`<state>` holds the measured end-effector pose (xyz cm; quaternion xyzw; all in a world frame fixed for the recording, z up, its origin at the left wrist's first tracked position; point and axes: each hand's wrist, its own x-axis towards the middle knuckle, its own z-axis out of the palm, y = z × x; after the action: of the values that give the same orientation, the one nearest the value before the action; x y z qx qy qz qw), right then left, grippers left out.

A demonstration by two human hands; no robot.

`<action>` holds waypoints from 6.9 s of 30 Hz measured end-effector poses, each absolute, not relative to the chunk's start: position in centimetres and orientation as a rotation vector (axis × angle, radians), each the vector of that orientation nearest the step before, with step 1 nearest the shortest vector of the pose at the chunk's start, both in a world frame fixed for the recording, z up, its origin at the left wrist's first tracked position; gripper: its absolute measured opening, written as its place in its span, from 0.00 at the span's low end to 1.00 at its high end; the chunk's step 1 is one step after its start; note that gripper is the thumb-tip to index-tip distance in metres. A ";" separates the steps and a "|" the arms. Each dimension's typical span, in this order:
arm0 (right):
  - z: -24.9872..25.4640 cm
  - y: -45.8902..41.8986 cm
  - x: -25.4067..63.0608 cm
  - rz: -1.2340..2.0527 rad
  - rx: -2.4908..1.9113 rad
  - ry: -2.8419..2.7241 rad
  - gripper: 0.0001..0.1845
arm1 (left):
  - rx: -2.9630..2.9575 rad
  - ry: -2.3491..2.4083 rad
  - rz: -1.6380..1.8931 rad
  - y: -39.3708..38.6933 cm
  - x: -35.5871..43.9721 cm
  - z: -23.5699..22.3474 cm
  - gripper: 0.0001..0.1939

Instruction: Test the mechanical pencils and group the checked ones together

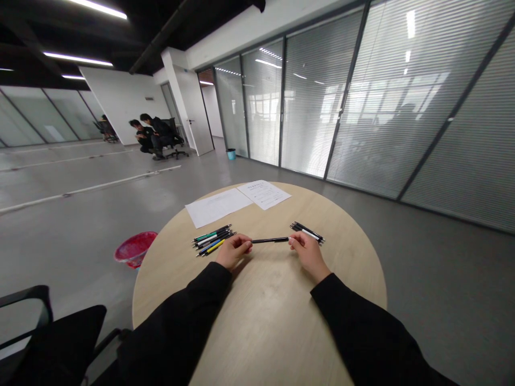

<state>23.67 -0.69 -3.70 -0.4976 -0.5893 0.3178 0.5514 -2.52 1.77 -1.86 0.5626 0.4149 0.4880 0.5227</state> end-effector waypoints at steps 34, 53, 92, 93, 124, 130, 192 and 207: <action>-4.5 0.0 23.5 0.809 -1.148 -1.293 0.13 | 1.365 1.007 1.175 1.4 -2.3 -1.2 0.18; -4.0 -0.3 23.3 0.838 -1.156 -1.300 0.15 | 1.348 0.985 1.188 1.4 -2.1 -1.3 0.20; -3.4 -0.6 23.1 0.812 -1.144 -1.348 0.13 | 1.331 0.993 1.193 1.4 -2.2 -1.2 0.19; -3.4 -0.6 23.1 0.815 -1.145 -1.347 0.13 | 1.325 0.995 1.193 1.4 -2.3 -1.2 0.19; -3.1 -1.0 23.1 0.758 -1.166 -1.394 0.13 | 1.316 1.006 1.196 1.7 -2.4 -1.6 0.20; -3.2 -0.9 23.1 0.749 -1.173 -1.400 0.13 | 1.303 1.007 1.190 1.6 -2.3 -1.4 0.20; -4.2 -0.1 23.1 0.758 -1.161 -1.301 0.13 | 1.394 1.019 1.167 1.4 -2.4 -1.1 0.19; -3.6 -0.5 23.0 0.749 -1.187 -1.327 0.12 | 1.358 1.035 1.169 1.3 -2.1 -1.0 0.20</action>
<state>23.04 -0.51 -3.56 -0.5055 -0.5652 0.3189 0.5686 -2.11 1.26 -0.97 0.5641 0.4301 0.4857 0.5107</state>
